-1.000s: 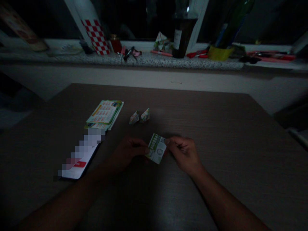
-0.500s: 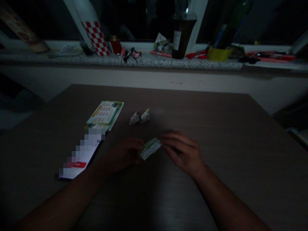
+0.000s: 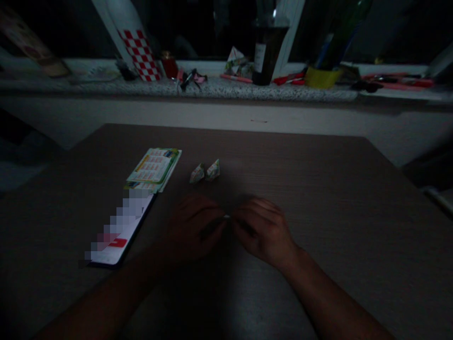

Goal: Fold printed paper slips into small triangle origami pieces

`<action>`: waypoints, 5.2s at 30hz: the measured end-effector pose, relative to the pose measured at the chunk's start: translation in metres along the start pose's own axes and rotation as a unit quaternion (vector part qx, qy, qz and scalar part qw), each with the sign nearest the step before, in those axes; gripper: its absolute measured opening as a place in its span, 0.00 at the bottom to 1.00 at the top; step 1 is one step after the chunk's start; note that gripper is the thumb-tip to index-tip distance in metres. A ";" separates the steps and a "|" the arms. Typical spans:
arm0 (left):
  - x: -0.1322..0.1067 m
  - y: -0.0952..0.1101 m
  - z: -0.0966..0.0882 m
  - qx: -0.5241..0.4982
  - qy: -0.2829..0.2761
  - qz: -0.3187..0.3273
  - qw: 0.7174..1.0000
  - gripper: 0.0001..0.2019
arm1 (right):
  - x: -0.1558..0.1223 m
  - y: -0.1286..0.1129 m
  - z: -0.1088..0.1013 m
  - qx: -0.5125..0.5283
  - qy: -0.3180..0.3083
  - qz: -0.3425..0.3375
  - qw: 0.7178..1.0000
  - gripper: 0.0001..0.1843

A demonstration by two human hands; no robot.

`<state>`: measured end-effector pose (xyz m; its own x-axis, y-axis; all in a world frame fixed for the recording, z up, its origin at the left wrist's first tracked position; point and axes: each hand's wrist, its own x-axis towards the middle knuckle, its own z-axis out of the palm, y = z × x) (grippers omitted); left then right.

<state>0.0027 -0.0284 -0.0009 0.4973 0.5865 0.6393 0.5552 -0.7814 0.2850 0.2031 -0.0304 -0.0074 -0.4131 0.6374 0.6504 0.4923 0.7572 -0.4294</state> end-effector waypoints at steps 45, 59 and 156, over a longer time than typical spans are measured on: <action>0.010 -0.022 -0.020 0.106 -0.044 0.004 0.993 0.02 | 0.007 -0.011 -0.016 -0.027 0.044 -0.077 0.996 0.11; 0.009 -0.001 -0.014 0.009 -0.061 0.023 0.998 0.05 | 0.001 -0.005 -0.007 0.010 0.022 -0.040 0.999 0.11; -0.005 0.005 0.016 -0.252 -0.186 -0.335 0.889 0.17 | -0.014 0.005 0.022 0.170 0.080 0.316 0.930 0.24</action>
<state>0.0140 -0.0322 -0.0143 0.4060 0.9127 -0.0467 0.4864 -0.1725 0.8566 0.1951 -0.0322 -0.0325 0.0091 0.9618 0.2735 0.3172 0.2566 -0.9130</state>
